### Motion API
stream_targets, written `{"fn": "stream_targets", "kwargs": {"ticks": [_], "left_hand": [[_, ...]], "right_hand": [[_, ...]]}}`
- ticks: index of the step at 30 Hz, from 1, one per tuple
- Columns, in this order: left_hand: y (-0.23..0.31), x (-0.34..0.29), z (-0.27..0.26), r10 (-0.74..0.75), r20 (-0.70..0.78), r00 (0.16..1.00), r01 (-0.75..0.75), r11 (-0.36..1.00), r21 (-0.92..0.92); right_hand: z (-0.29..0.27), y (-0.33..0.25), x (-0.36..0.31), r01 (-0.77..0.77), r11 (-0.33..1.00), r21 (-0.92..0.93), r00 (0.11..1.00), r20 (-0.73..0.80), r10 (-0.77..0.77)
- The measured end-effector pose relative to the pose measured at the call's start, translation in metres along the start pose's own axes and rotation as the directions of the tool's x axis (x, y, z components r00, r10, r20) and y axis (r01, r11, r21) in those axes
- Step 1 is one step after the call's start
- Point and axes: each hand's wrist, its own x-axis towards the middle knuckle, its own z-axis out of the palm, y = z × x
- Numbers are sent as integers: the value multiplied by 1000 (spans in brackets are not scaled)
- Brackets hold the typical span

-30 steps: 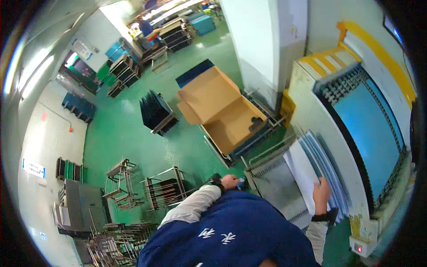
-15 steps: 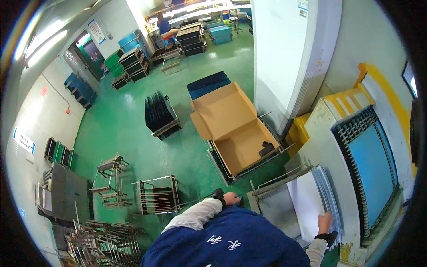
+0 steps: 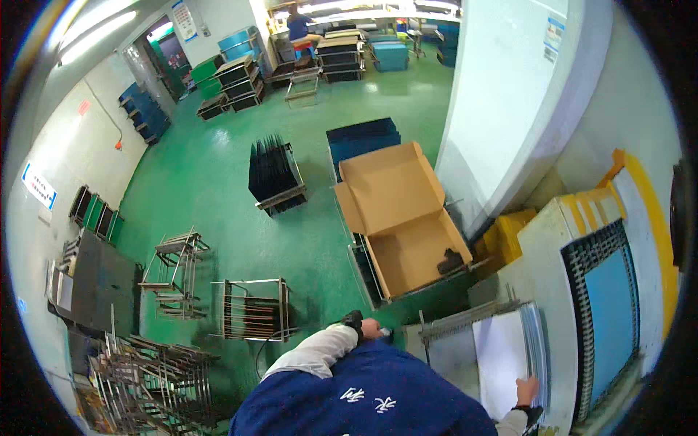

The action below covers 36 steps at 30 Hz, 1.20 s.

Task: Loading and processing blue and white metal sheets into an industrial machine.

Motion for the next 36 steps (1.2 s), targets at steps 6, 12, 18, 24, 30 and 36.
{"fn": "stream_targets", "kwargs": {"ticks": [6,12,18,24,30,36], "left_hand": [[-19,29,20,105,267,958,-195,921,337],[-37,58,40,137,276,951,-214,939,271],[-42,61,40,135,268,954,-203,949,243],[-40,65,47,169,201,965,-210,955,208],[-34,48,45,126,169,977,-149,980,129],[-45,52,56,97,134,986,-113,987,111]], "right_hand": [[35,39,32,29,999,-15,998,-60,-30],[36,66,45,142,964,-226,962,260,-81],[15,22,33,90,987,-136,971,230,-57],[27,66,57,375,900,-224,914,249,-319],[55,125,86,309,941,-140,930,252,-268],[42,99,101,244,951,-190,941,283,-185]]}}
